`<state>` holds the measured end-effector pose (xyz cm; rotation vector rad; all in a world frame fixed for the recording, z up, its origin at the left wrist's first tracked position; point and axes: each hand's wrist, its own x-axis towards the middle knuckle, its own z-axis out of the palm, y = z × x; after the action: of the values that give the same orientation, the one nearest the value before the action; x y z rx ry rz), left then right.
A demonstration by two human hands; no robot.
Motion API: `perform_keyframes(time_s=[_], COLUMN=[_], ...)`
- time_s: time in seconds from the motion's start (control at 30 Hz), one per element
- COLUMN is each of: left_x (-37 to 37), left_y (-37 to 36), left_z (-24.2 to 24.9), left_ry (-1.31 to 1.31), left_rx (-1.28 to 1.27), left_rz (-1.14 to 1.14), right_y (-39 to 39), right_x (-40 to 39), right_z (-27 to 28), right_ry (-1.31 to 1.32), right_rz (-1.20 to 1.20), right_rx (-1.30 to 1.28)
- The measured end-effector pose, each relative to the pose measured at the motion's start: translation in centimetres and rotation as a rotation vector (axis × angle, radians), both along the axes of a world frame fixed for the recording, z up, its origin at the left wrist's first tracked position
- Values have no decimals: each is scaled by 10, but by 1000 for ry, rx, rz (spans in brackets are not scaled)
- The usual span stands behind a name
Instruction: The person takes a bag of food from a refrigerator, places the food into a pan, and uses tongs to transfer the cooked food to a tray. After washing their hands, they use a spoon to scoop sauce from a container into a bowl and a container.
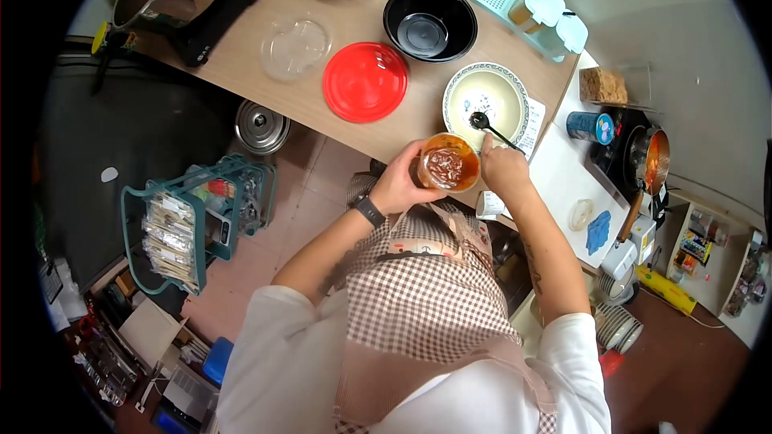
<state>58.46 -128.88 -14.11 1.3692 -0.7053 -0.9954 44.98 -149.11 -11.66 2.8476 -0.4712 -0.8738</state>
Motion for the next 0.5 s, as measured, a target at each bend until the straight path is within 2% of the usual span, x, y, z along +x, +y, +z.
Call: perform_keyframes(time_s=[0.07, 0.2, 0.3, 0.5], left_x=[8, -5, -4, -7], left_y=[-6, -15, -15, -15], left_z=[2, -6, -3, 2], left_ry=[146, 288, 386, 415], left_rx=[-10, -58, -88, -62], left_rz=[-95, -159, -152, -192], right_y=[1, 5, -2, -5], right_x=[6, 0, -6, -12], right_z=[0, 16, 4, 13], right_ry=[14, -80, -95, -152], right_rz=[-4, -19, 25, 57], right_rx=[12, 151, 179, 185])
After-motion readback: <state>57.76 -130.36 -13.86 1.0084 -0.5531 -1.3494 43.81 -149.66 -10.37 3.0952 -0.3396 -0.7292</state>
